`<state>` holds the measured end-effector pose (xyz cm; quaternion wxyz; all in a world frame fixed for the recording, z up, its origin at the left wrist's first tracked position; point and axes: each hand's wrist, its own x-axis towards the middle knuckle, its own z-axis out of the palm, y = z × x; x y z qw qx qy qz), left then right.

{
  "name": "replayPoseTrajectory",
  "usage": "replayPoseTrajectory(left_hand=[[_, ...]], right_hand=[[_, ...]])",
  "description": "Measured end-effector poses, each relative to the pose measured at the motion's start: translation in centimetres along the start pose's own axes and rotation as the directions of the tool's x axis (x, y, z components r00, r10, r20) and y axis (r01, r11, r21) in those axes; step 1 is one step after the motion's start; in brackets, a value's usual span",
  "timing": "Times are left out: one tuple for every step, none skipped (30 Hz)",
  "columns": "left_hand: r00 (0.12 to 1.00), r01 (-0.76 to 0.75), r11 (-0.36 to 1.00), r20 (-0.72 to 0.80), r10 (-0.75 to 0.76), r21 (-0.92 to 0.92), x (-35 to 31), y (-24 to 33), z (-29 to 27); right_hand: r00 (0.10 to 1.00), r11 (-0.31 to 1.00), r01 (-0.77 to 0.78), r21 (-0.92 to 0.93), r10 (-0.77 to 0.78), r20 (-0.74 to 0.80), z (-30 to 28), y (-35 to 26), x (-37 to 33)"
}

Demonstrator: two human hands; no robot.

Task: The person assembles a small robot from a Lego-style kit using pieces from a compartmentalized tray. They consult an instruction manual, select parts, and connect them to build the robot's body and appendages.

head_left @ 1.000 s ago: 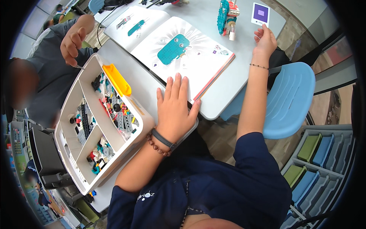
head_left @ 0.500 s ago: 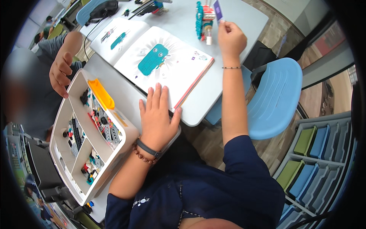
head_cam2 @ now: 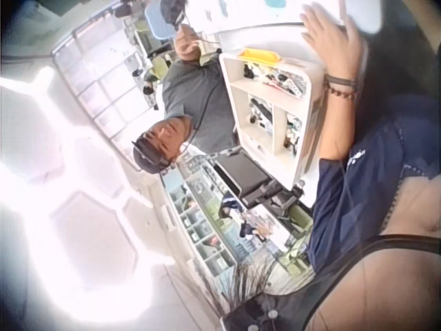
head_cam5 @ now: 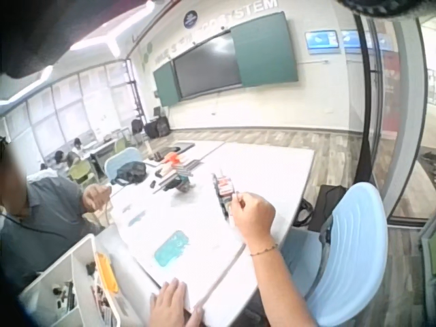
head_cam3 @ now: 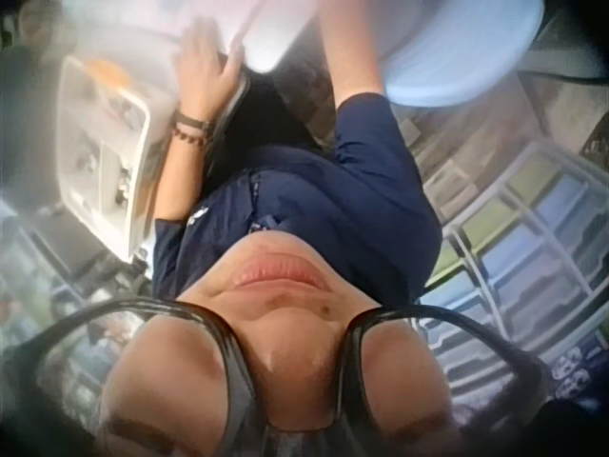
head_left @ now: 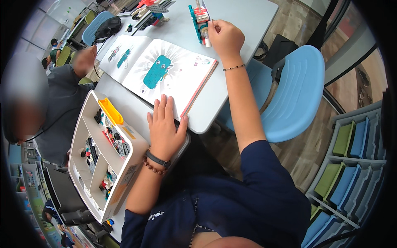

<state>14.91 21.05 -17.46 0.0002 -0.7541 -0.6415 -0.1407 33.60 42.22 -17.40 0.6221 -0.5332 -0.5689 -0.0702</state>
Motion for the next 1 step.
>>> replayPoseTrajectory(left_hand=[[1.000,0.004,1.000,0.003,-0.004,0.000,-0.08,-0.08,0.06]], right_hand=[[1.000,1.000,0.005,0.022,-0.004,-0.030,0.26,0.08,-0.05]])
